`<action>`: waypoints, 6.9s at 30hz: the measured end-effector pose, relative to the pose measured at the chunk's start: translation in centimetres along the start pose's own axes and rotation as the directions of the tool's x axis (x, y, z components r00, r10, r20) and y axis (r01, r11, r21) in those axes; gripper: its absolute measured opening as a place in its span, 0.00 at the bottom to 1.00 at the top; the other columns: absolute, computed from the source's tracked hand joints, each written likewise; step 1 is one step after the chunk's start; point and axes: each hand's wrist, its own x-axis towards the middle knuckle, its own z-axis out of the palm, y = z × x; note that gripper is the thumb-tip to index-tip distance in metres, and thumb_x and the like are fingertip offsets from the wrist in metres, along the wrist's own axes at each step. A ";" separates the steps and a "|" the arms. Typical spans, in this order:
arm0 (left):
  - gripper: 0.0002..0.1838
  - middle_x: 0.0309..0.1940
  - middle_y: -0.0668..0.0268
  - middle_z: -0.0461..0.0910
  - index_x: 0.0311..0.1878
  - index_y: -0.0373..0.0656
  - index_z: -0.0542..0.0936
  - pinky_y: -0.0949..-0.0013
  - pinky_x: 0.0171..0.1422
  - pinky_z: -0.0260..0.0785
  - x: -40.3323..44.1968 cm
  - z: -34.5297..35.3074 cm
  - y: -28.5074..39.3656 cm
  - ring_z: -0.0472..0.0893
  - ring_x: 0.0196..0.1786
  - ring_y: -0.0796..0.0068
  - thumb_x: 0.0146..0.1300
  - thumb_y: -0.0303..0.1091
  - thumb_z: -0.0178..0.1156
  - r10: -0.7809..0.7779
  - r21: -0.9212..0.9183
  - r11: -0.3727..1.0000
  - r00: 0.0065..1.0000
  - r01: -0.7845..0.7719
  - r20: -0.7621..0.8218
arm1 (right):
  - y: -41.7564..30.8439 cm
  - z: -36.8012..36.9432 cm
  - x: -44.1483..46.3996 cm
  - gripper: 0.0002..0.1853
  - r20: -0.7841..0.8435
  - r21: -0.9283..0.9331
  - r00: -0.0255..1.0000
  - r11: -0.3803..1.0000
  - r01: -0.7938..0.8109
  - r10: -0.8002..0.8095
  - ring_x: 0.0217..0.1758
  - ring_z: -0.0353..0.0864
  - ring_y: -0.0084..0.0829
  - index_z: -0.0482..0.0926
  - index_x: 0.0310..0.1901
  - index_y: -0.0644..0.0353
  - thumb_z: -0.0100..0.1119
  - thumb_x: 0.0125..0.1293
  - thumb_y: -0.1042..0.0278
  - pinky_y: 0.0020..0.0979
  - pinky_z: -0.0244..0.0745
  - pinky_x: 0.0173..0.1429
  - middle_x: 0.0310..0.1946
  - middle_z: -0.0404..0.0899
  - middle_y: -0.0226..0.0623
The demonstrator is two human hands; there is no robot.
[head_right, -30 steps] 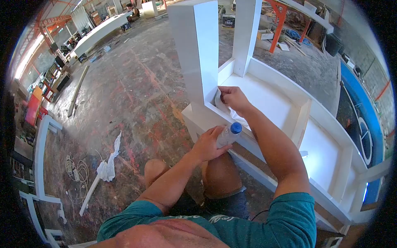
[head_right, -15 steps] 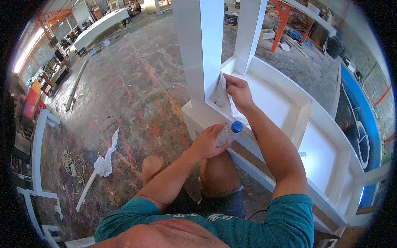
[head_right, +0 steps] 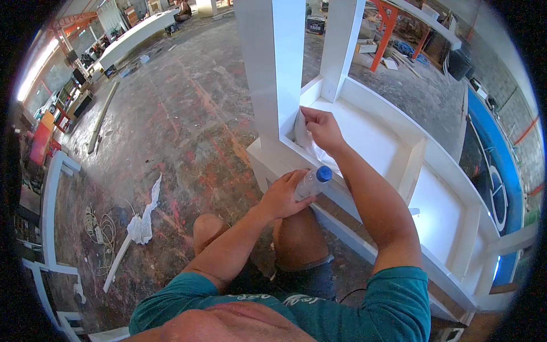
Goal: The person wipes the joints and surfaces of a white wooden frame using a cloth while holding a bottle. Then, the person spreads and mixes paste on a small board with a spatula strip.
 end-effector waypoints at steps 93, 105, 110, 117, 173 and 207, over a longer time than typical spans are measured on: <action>0.38 0.59 0.51 0.81 0.68 0.46 0.74 0.50 0.62 0.77 -0.4 2.7 -0.1 0.83 0.57 0.44 0.57 0.51 0.74 0.318 -0.156 0.942 0.939 -0.297 0.132 | 0.6 -0.6 0.1 0.24 0.093 -0.467 0.980 0.877 -0.113 0.176 0.45 0.78 0.16 0.79 0.67 0.67 0.58 0.69 0.79 0.24 0.74 0.53 0.48 0.86 0.26; 0.40 0.60 0.50 0.79 0.69 0.44 0.73 0.50 0.64 0.77 -0.5 2.3 0.3 0.82 0.60 0.44 0.56 0.50 0.76 0.250 -0.130 0.965 0.952 -0.230 0.174 | 2.3 -0.8 0.0 0.21 0.161 -0.469 0.964 0.876 -0.115 0.213 0.40 0.80 0.19 0.82 0.62 0.69 0.61 0.67 0.77 0.28 0.76 0.51 0.38 0.87 0.31; 0.41 0.61 0.52 0.79 0.70 0.43 0.73 0.51 0.65 0.76 -0.5 2.0 0.6 0.81 0.61 0.47 0.58 0.53 0.75 0.244 -0.091 0.969 0.954 -0.231 0.174 | 2.1 -0.6 -0.2 0.22 0.173 -0.422 0.971 0.903 -0.081 0.167 0.44 0.82 0.19 0.82 0.63 0.68 0.61 0.68 0.77 0.28 0.77 0.55 0.44 0.89 0.33; 0.41 0.63 0.52 0.79 0.71 0.43 0.72 0.51 0.66 0.75 -0.4 1.5 1.2 0.81 0.62 0.47 0.60 0.55 0.73 0.200 -0.063 0.980 0.954 -0.190 0.224 | 0.4 -0.1 -0.6 0.21 0.155 -0.475 0.967 0.873 -0.107 0.203 0.47 0.83 0.20 0.80 0.63 0.73 0.61 0.68 0.78 0.27 0.78 0.56 0.46 0.89 0.35; 0.42 0.63 0.51 0.79 0.72 0.44 0.72 0.50 0.67 0.75 -0.5 2.0 0.8 0.81 0.63 0.47 0.59 0.56 0.74 0.227 -0.066 0.974 0.955 -0.219 0.193 | 1.7 -0.3 -0.3 0.20 0.228 -0.445 0.959 0.894 -0.051 0.169 0.52 0.85 0.27 0.81 0.62 0.68 0.63 0.69 0.76 0.31 0.78 0.62 0.51 0.89 0.40; 0.41 0.64 0.51 0.78 0.71 0.45 0.72 0.49 0.69 0.74 -0.6 1.6 1.0 0.80 0.63 0.45 0.60 0.55 0.74 0.206 -0.082 0.978 0.956 -0.193 0.207 | 0.3 0.0 -0.4 0.20 0.199 -0.595 0.956 0.802 -0.058 0.216 0.52 0.86 0.28 0.82 0.62 0.64 0.65 0.69 0.73 0.32 0.78 0.62 0.49 0.89 0.40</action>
